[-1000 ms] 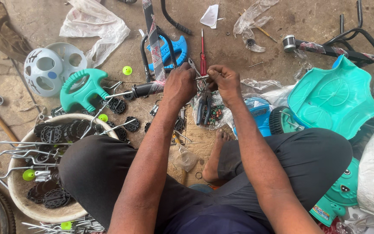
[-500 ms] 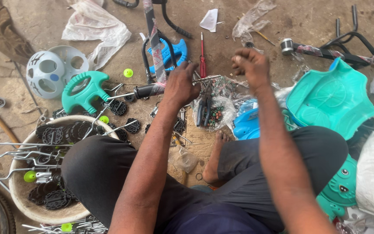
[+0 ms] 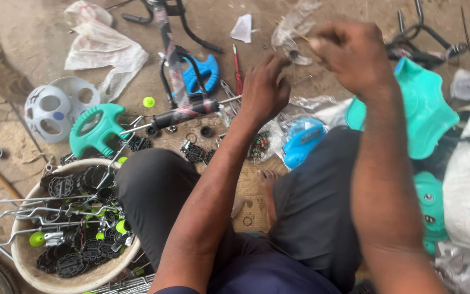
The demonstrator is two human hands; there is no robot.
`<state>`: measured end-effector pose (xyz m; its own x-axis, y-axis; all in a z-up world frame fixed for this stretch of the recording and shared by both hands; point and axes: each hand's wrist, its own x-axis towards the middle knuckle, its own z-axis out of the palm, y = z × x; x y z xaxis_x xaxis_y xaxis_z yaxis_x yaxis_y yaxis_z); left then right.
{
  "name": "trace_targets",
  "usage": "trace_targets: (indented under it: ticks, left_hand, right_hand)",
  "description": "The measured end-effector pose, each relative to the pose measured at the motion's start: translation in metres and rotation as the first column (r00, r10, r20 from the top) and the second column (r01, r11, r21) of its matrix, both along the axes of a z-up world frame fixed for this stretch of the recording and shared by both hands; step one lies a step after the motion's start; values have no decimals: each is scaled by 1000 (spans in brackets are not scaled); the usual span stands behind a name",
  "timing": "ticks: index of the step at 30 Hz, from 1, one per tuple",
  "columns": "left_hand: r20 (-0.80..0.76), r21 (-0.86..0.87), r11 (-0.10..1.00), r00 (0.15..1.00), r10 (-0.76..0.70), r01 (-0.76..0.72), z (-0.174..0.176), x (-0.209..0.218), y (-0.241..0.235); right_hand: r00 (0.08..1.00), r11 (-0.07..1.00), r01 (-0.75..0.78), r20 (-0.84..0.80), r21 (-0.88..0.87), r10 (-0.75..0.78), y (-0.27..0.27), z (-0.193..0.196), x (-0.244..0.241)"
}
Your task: The person assembles a child's tricycle by attaching wheels to the frame using a wrench and screwdriver. They secure the front wheel and then attach the rear wheels, tightening the nuts to complete the assembly.
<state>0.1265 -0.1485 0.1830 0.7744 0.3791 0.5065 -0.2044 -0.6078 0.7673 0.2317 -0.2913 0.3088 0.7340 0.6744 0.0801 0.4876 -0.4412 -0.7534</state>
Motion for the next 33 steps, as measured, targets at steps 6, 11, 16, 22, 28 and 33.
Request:
trace_targets:
  ticks: [6, 11, 16, 22, 28, 33]
  left_hand:
    - [84, -56, 995, 993, -81, 86, 38, 22, -18]
    - [-70, -20, 977, 974, -215, 214, 47, 15, -19]
    - [-165, 37, 954, 943, -288, 297, 52, 7, -26]
    - [-231, 144, 922, 918, -322, 360, 57, 14, -50]
    - [-278, 280, 893, 920, -276, 352, 36, 11, -52]
    - [-275, 407, 857, 937, -216, 316, 28, 10, -43]
  right_hand:
    - [992, 883, -23, -102, 468, 80, 8, -10, -18]
    - [952, 873, 58, -290, 483, 97, -47, -42, -12]
    - [921, 914, 211, -385, 346, -67, -146, -82, 20]
    - [959, 927, 239, -82, -287, -273, -221, -160, 9]
    - [997, 855, -69, -75, -514, 35, -252, -239, -70]
    - [979, 719, -138, 14, -681, 201, -257, -277, -123]
